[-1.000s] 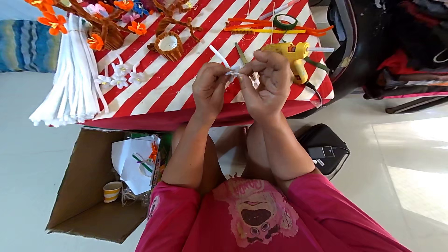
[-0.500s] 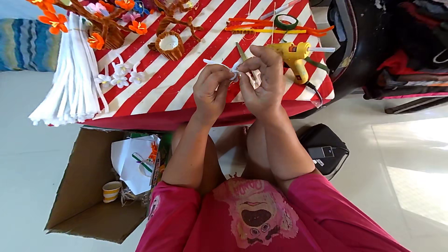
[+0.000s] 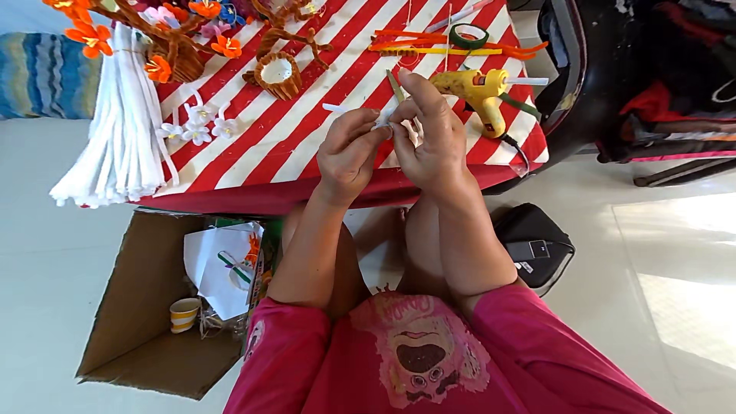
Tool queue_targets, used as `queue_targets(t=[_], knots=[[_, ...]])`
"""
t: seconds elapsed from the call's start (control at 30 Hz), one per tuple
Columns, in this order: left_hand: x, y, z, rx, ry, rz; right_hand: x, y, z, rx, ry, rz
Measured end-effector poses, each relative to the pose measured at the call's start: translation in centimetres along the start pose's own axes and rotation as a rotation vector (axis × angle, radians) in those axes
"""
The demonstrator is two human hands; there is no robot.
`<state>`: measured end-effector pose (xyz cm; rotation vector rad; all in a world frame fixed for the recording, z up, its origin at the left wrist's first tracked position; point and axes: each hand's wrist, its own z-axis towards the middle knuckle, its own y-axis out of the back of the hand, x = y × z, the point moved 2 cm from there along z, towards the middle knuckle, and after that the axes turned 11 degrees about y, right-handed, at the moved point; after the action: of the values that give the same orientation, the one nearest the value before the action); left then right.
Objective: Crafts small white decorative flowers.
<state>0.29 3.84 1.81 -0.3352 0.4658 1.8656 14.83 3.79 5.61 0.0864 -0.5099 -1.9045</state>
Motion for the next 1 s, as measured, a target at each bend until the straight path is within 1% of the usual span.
queue_targets(t=[0.13,0.53,0.73,0.83,1.0], knots=[[-0.12,-0.04,0.05,0.010,0.002,0.008,-0.05,0.14,-0.01,0.006,0.033,-0.010],[0.67,-0.59,-0.29,0.008,0.198,-0.106,-0.24,0.22,-0.07,0.055,0.024,-0.006],[0.21,-0.30,-0.07,0.002,0.043,0.007,-0.09,0.34,0.00,0.045,0.037,0.004],[0.13,-0.36,-0.03,0.004,0.041,0.008,-0.08,0.37,0.02,0.053,0.032,0.011],[-0.12,-0.43,-0.20,-0.046,0.031,0.038,-0.19,0.26,-0.09,0.028,0.034,0.037]])
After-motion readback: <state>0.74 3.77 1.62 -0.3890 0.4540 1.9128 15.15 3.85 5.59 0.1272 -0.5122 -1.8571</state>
